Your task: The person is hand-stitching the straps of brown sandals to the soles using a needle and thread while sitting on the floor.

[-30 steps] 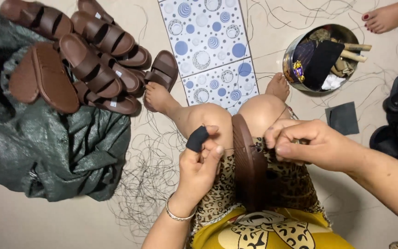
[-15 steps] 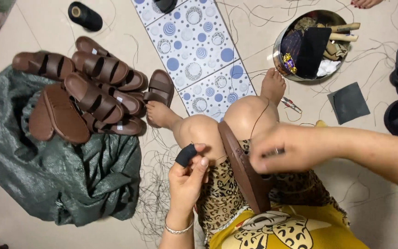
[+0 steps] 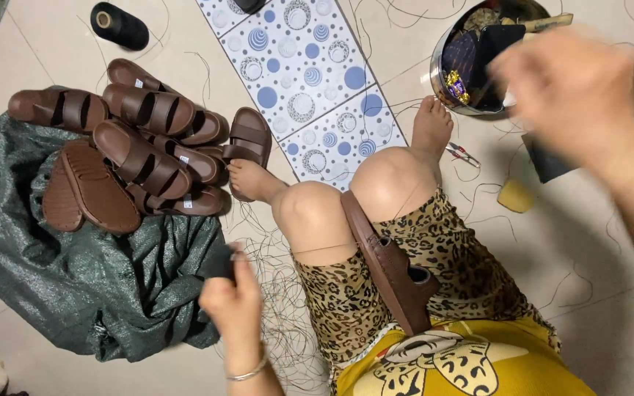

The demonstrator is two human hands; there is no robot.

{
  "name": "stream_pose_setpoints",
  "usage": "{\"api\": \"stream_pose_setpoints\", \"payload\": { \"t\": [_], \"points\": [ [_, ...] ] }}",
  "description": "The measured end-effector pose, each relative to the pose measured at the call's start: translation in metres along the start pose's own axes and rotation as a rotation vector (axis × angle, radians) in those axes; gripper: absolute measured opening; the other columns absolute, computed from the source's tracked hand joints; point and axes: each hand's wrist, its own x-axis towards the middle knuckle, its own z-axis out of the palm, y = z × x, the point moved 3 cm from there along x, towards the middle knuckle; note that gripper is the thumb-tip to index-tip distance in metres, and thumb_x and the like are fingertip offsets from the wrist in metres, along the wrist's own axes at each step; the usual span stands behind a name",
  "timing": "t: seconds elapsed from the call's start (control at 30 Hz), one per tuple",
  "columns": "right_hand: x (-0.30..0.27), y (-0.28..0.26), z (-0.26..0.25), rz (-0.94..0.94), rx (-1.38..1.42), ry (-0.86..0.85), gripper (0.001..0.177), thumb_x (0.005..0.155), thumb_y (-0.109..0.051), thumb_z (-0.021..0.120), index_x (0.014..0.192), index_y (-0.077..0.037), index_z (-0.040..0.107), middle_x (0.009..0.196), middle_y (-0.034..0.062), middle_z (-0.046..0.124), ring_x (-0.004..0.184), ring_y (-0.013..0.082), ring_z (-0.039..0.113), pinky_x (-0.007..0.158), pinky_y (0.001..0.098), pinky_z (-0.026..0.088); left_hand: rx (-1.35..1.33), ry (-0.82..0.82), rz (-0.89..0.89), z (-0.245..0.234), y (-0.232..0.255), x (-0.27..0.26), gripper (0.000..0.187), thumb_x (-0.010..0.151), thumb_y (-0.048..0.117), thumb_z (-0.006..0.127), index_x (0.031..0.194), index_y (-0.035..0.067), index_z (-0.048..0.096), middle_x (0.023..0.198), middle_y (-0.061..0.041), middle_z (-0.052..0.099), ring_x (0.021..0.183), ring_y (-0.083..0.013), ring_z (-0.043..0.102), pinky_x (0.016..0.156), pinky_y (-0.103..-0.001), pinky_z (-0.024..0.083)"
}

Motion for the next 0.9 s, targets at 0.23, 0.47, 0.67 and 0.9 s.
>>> {"api": "stream_pose_setpoints", "payload": {
  "t": [0.23, 0.47, 0.67, 0.9],
  "points": [
    [0.012, -0.094, -0.015, 0.143, 0.402, -0.208, 0.023, 0.106, -0.006, 0.060, 0.125, 0.000, 0.072, 0.121, 0.0170, 0.073, 0.109, 0.0274, 0.069, 0.098, 0.0360, 0.059, -0.631, -0.263, 0.007, -0.015, 0.104, 0.015, 0.025, 0.101, 0.008, 0.059, 0.125, 0.002, 0.063, 0.125, -0.016, 0.067, 0.110, -0.0264, 0.072, 0.101, -0.035, 0.061],
    [0.001, -0.135, 0.013, -0.183, 0.577, -0.549, 0.007, 0.089, -0.017, 0.072, 0.095, -0.014, 0.074, 0.084, -0.0037, 0.074, 0.070, 0.0176, 0.067, 0.048, 0.0380, 0.056, -1.043, -1.135, 0.085, 0.000, 0.140, -0.005, 0.041, 0.109, 0.032, 0.054, 0.073, 0.014, 0.045, 0.060, 0.008, 0.044, 0.049, -0.0055, 0.045, 0.040, -0.020, 0.034],
    [0.010, -0.146, 0.011, -0.193, 0.456, -0.235, 0.021, 0.092, -0.006, 0.066, 0.074, -0.016, 0.058, 0.061, -0.0030, 0.047, 0.048, 0.0130, 0.043, 0.040, 0.0271, 0.035, -0.358, -0.401, 0.295, 0.011, 0.134, 0.002, 0.049, 0.102, 0.041, 0.058, 0.130, 0.002, 0.063, 0.092, -0.009, 0.053, 0.058, -0.0208, 0.054, 0.042, -0.032, 0.047],
    [0.014, -0.151, 0.023, -0.022, 0.749, -0.330, 0.008, 0.095, -0.005, 0.058, 0.088, -0.008, 0.060, 0.077, 0.0024, 0.059, 0.066, 0.0180, 0.058, 0.053, 0.0301, 0.045, -0.279, -0.550, 0.378, 0.009, 0.143, -0.003, 0.059, 0.107, 0.039, 0.047, 0.060, 0.004, 0.042, 0.073, -0.010, 0.054, 0.043, -0.0189, 0.050, 0.033, -0.032, 0.037]
  ]
}}
